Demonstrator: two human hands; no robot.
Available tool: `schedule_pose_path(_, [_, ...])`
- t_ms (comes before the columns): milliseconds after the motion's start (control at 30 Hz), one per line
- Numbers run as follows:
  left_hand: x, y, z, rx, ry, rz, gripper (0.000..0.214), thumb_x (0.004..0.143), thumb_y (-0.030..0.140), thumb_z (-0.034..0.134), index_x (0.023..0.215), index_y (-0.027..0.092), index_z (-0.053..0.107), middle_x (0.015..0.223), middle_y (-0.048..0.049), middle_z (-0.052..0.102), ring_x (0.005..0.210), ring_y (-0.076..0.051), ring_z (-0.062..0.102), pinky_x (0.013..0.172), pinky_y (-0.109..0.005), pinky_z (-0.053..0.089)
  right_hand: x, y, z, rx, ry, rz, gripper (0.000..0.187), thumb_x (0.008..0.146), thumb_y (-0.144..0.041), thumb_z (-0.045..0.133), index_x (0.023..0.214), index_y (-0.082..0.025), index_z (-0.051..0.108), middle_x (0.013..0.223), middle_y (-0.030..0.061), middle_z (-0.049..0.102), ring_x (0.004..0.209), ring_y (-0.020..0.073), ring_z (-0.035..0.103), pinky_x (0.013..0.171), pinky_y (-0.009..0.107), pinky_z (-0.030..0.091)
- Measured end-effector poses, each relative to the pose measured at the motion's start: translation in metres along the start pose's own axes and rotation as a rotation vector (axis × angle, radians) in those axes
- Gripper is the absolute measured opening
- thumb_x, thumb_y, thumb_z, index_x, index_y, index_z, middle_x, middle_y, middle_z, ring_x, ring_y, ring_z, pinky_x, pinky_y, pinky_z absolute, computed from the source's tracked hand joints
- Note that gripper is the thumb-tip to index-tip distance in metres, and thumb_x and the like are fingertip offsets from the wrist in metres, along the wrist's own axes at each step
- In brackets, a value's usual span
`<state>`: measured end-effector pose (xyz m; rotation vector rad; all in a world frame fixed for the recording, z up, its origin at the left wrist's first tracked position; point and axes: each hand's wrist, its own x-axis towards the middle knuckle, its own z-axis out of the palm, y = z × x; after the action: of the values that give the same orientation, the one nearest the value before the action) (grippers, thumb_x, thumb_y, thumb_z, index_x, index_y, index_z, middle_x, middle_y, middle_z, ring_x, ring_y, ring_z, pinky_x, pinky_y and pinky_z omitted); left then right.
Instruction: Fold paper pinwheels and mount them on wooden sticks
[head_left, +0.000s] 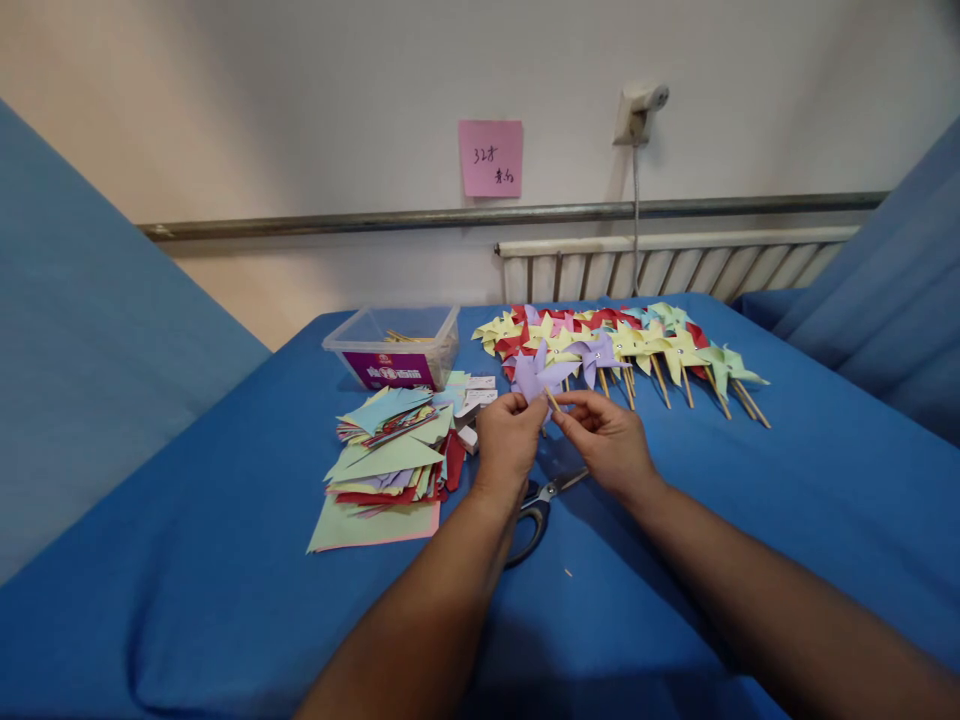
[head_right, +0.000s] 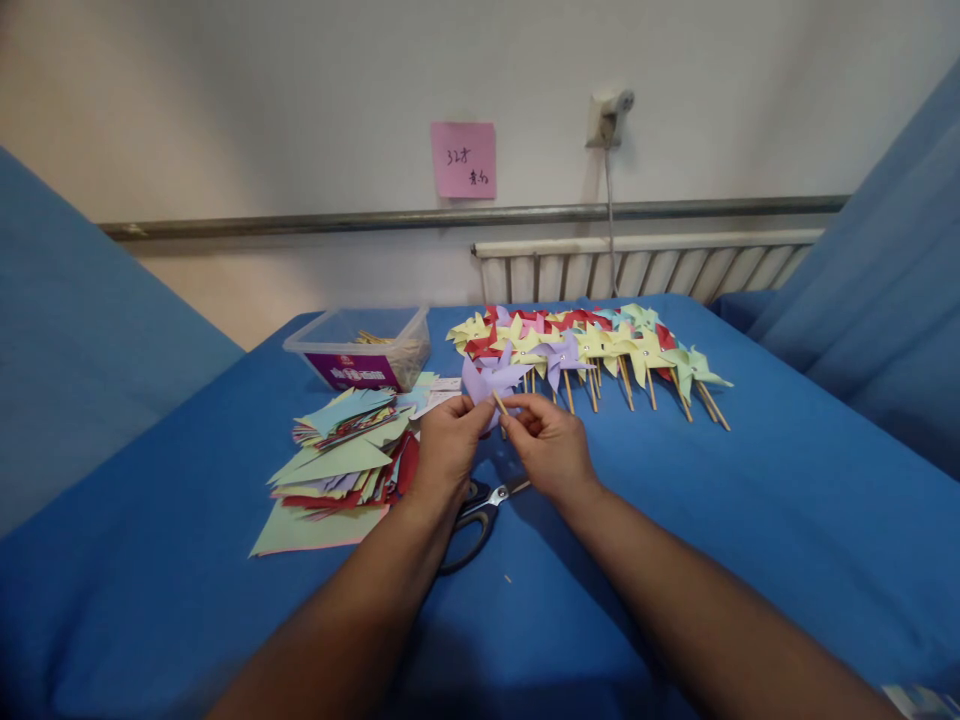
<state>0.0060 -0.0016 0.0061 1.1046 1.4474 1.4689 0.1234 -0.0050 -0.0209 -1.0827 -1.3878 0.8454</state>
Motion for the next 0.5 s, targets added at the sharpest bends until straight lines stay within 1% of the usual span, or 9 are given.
schedule_pose_path(133, [0.0001, 0.0008, -0.0008, 0.061, 0.012, 0.035, 0.029, 0.064, 0.035, 0.068, 0.046, 0.018, 0.053, 0.044, 0.0039, 0.045, 0.045, -0.008, 0.034, 0.047, -0.023, 0.027, -0.0005, 0.0009, -0.0001, -0.061, 0.0, -0.03, 0.021, 0.077, -0.034, 0.065, 0.093, -0.022, 0.071, 0.057, -0.0037, 0.055, 0.048, 0.01, 0.046, 0.046, 0.022, 0.038])
schedule_pose_path(333, [0.0002, 0.0013, -0.0006, 0.1, 0.02, 0.058, 0.029, 0.065, 0.033, 0.067, 0.046, 0.019, 0.051, 0.043, 0.0045, 0.044, 0.044, -0.009, 0.034, 0.047, -0.024, 0.026, -0.0014, 0.0033, -0.0007, -0.121, -0.01, -0.065, 0.022, 0.079, -0.031, 0.063, 0.097, -0.022, 0.07, 0.06, -0.0036, 0.056, 0.05, 0.0102, 0.048, 0.048, 0.022, 0.04])
schedule_pose_path(500, [-0.0012, 0.0035, -0.0007, 0.078, 0.009, 0.059, 0.028, 0.064, 0.033, 0.067, 0.046, 0.018, 0.053, 0.043, 0.004, 0.045, 0.045, -0.009, 0.035, 0.047, -0.024, 0.026, -0.0028, 0.0021, -0.0027, -0.277, 0.037, -0.206, 0.019, 0.084, -0.031, 0.059, 0.098, -0.023, 0.069, 0.067, -0.0014, 0.058, 0.055, 0.0112, 0.051, 0.052, 0.023, 0.04])
